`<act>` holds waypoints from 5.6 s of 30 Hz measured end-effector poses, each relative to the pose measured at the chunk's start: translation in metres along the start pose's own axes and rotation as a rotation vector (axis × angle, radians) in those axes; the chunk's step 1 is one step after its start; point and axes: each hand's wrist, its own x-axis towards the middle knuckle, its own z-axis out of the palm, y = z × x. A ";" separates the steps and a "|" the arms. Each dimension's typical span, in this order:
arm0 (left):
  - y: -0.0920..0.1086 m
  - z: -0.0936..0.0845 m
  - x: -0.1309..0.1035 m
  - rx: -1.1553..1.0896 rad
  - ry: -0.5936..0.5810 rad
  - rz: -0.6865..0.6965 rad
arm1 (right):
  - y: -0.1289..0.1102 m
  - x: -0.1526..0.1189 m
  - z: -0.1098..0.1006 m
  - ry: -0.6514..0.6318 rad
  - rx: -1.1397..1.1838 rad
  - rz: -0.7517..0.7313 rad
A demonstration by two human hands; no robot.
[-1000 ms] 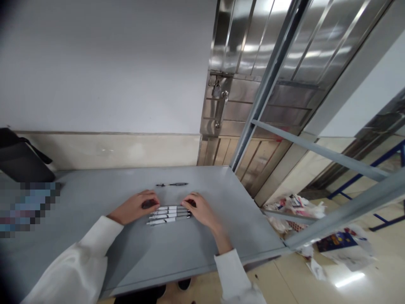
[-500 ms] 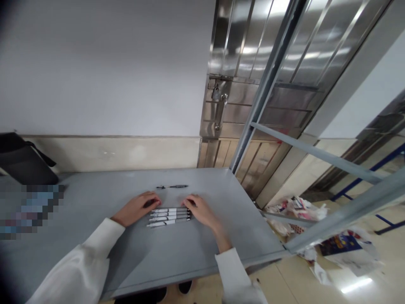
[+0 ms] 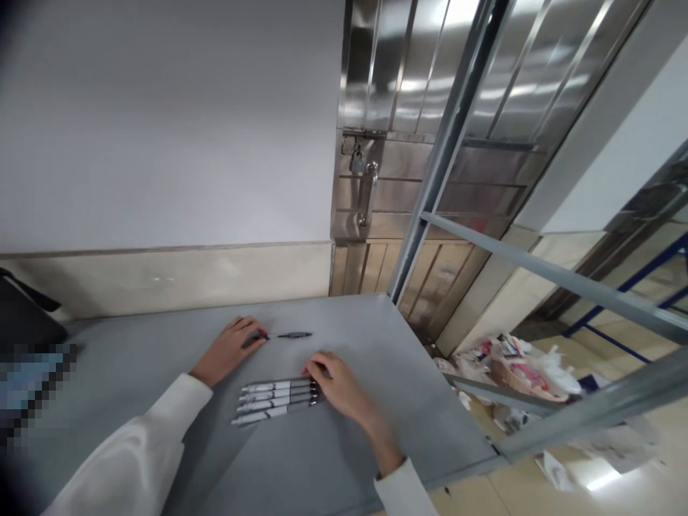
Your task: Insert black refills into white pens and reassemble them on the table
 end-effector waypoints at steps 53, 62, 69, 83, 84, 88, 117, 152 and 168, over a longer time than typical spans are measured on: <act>0.036 0.000 -0.018 -0.812 0.240 -0.324 | -0.017 0.065 0.008 0.131 -0.178 -0.167; 0.037 -0.001 -0.023 -0.851 0.234 -0.322 | -0.024 0.063 0.007 0.103 0.012 -0.090; 0.037 -0.002 -0.031 -0.757 0.244 -0.339 | -0.021 0.065 0.008 0.125 0.076 -0.113; 0.040 -0.007 -0.031 -0.632 0.237 -0.307 | -0.016 0.067 0.009 0.107 0.215 -0.137; 0.039 -0.007 -0.031 -0.626 0.240 -0.305 | -0.016 0.068 0.008 0.126 0.227 -0.148; 0.037 -0.006 -0.032 -0.615 0.244 -0.309 | -0.016 0.067 0.008 0.141 0.244 -0.126; 0.041 -0.012 -0.034 -0.666 0.237 -0.352 | -0.029 0.057 0.003 0.122 0.291 -0.091; 0.048 -0.011 -0.030 -1.048 0.176 -0.512 | -0.025 0.059 0.000 0.387 0.270 -0.087; 0.046 -0.012 -0.030 -1.127 0.215 -0.521 | -0.019 0.061 -0.009 0.514 0.300 -0.154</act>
